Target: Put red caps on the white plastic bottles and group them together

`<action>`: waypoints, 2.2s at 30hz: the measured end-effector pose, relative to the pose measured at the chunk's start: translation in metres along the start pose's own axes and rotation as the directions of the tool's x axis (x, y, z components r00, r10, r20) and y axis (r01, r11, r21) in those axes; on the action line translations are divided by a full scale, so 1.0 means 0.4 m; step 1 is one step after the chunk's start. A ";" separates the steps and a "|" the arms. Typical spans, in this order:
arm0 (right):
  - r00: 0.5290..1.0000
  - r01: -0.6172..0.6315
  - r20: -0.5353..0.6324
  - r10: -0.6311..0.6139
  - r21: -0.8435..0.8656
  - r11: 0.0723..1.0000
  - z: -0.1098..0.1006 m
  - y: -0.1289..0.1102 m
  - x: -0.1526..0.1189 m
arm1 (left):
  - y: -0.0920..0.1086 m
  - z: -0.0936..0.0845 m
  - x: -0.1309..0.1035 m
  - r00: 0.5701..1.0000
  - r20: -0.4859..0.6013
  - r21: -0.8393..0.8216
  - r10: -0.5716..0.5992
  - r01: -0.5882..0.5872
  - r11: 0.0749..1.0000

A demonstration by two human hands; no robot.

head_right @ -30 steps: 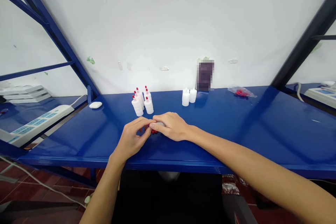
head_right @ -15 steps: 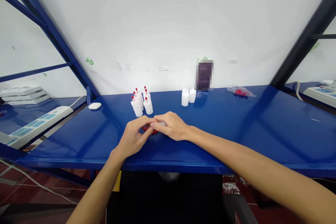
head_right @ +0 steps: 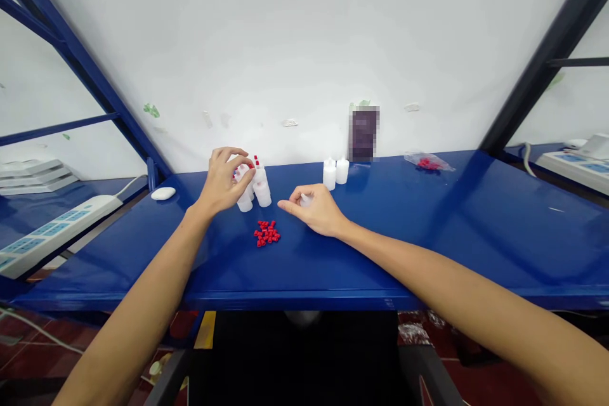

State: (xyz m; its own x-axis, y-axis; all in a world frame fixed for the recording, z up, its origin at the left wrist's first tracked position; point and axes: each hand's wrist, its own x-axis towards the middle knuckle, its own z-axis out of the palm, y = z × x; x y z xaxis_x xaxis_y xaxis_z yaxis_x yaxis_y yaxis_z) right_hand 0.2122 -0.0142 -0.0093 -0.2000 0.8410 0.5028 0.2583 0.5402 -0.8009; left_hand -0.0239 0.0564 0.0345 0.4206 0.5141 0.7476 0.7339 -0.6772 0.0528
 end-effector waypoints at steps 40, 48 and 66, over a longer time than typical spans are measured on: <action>0.943 -0.238 0.295 0.156 0.266 0.934 0.007 0.031 0.012 | 0.080 0.022 -0.072 0.765 0.609 -0.230 0.209 -0.082 0.970; 0.948 -0.258 0.257 0.186 0.283 0.924 0.010 0.038 0.017 | 0.082 0.041 -0.079 0.816 0.529 -0.243 0.233 -0.117 0.963; 0.977 0.043 0.205 0.056 -0.449 0.893 -0.035 0.014 0.012 | 0.174 0.084 -0.091 0.964 -0.164 -0.491 0.207 -0.262 0.831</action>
State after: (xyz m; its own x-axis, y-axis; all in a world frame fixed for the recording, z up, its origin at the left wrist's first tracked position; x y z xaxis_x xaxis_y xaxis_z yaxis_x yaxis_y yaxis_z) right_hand 0.2260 -0.0066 -0.0069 -0.3746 0.8457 0.3801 0.6461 0.5321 -0.5472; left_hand 0.0297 0.0083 -0.0115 0.4704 0.2692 0.8404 0.2381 -0.9557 0.1728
